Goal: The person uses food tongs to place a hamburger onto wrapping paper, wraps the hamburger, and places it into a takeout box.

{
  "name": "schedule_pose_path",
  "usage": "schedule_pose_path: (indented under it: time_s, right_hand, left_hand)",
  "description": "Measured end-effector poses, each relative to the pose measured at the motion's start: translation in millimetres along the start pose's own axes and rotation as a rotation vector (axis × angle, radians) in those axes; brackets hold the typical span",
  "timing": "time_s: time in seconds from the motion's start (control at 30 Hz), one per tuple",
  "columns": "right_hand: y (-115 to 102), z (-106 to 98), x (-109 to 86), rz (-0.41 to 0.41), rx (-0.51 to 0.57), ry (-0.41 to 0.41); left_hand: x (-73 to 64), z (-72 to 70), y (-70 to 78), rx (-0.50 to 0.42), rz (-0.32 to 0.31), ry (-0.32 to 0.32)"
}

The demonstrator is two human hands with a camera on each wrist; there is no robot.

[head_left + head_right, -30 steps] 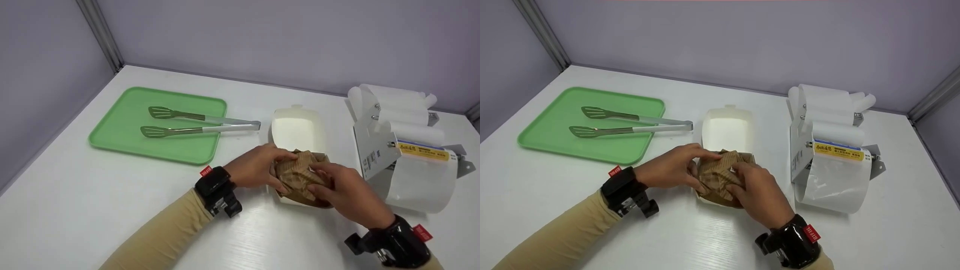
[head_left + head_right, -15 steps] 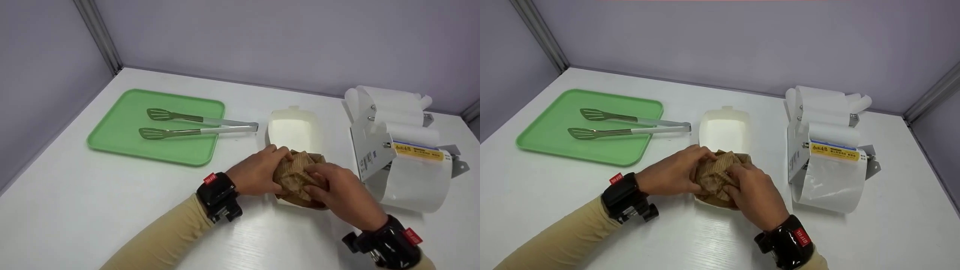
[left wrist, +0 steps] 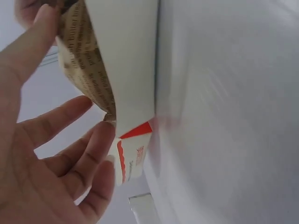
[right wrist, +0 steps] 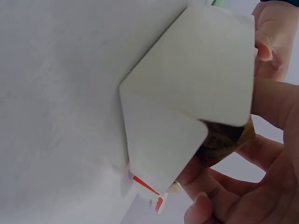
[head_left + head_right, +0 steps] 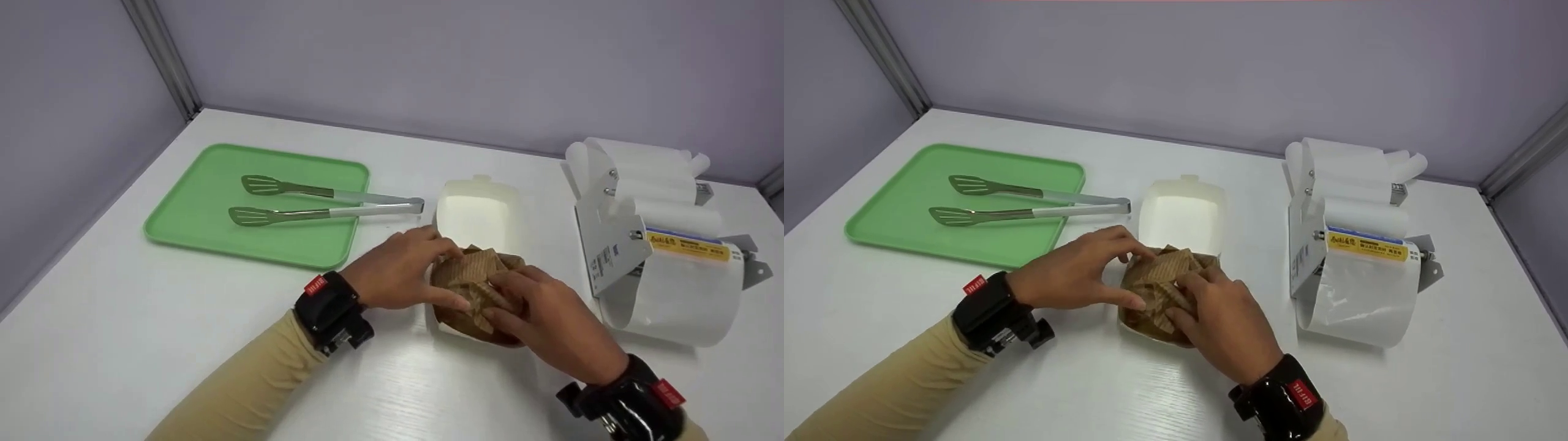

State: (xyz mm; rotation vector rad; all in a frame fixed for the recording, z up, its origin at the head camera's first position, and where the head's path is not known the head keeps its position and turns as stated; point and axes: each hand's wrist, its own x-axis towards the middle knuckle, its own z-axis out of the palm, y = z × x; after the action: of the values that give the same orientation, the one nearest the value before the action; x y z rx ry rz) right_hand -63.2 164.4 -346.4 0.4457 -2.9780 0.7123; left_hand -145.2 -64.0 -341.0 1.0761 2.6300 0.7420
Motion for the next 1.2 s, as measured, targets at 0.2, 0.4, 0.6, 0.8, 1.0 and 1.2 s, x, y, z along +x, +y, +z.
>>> schedule_pose_path:
  time_s: [0.2, 0.4, 0.6, 0.8, 1.0, 1.2]
  right_hand:
    - [-3.8, 3.8, -3.1, -0.082, 0.032, -0.022]
    - [-8.4, 5.7, -3.9, -0.094, 0.047, -0.03]
    - [-10.7, 8.8, -5.9, -0.1, 0.019, -0.001]
    - [-13.4, 13.5, -4.8, -0.103, 0.044, 0.029]
    - [-14.9, 14.1, -4.0, -0.08, 0.041, 0.018]
    - [-15.1, 16.2, -4.5, -0.081, 0.023, 0.029]
  left_hand:
    - [5.8, 1.1, -8.1, 0.039, -0.013, 0.256]
    - [8.0, 2.0, -17.1, 0.036, -0.126, 0.434]
    - [8.0, 3.1, -22.6, -0.065, -0.242, 0.287]
    - [9.2, 5.1, -26.2, -0.19, -0.242, 0.169]
    - [9.9, 6.4, -28.0, -0.274, -0.22, 0.143]
    - [11.0, 7.3, -27.6, -0.274, -0.198, 0.159]
